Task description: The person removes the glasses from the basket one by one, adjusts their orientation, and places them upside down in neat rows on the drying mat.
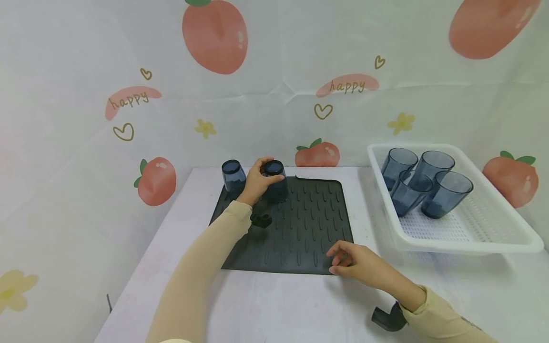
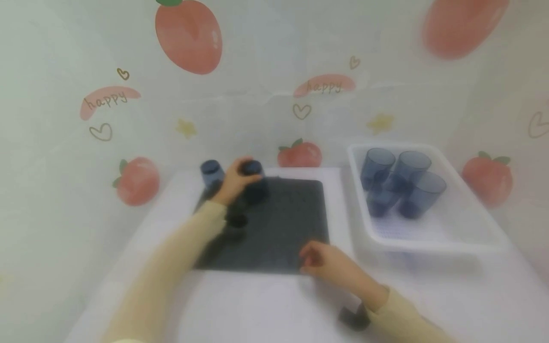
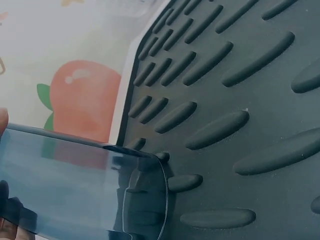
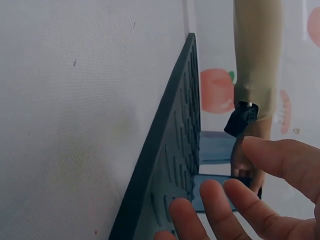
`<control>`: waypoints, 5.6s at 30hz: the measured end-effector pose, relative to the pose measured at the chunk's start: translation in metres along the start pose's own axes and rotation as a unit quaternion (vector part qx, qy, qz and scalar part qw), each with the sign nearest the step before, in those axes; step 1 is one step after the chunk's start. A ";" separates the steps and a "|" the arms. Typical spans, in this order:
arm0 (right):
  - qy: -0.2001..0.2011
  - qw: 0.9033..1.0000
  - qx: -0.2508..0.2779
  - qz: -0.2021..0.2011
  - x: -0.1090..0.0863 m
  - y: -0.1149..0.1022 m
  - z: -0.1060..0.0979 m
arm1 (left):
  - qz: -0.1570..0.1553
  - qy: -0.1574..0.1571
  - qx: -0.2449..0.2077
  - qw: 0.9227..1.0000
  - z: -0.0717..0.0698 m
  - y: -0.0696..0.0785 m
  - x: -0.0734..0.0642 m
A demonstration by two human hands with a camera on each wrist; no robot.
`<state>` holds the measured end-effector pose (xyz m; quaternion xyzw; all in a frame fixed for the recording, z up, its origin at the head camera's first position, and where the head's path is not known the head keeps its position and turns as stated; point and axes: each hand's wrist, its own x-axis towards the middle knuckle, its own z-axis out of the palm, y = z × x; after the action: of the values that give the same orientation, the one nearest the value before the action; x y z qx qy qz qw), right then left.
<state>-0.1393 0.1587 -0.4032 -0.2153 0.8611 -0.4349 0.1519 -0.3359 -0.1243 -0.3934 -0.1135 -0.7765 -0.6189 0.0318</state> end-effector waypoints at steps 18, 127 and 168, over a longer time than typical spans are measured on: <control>0.002 1.000 0.000 -0.003 -0.001 0.003 0.001 | -0.003 -0.004 -0.018 1.000 0.001 -0.002 0.000; 0.426 0.835 0.238 -0.254 -0.036 -0.006 -0.158 | -0.004 -0.010 -0.024 1.000 0.002 -0.003 0.001; 0.504 0.830 0.238 -0.026 -0.026 0.060 -0.217 | -0.010 -0.006 -0.005 1.000 0.003 -0.002 0.002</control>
<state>-0.2286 0.3523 -0.3255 0.0547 0.6821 -0.6781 -0.2682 -0.3383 -0.1214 -0.3953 -0.1094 -0.7745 -0.6228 0.0200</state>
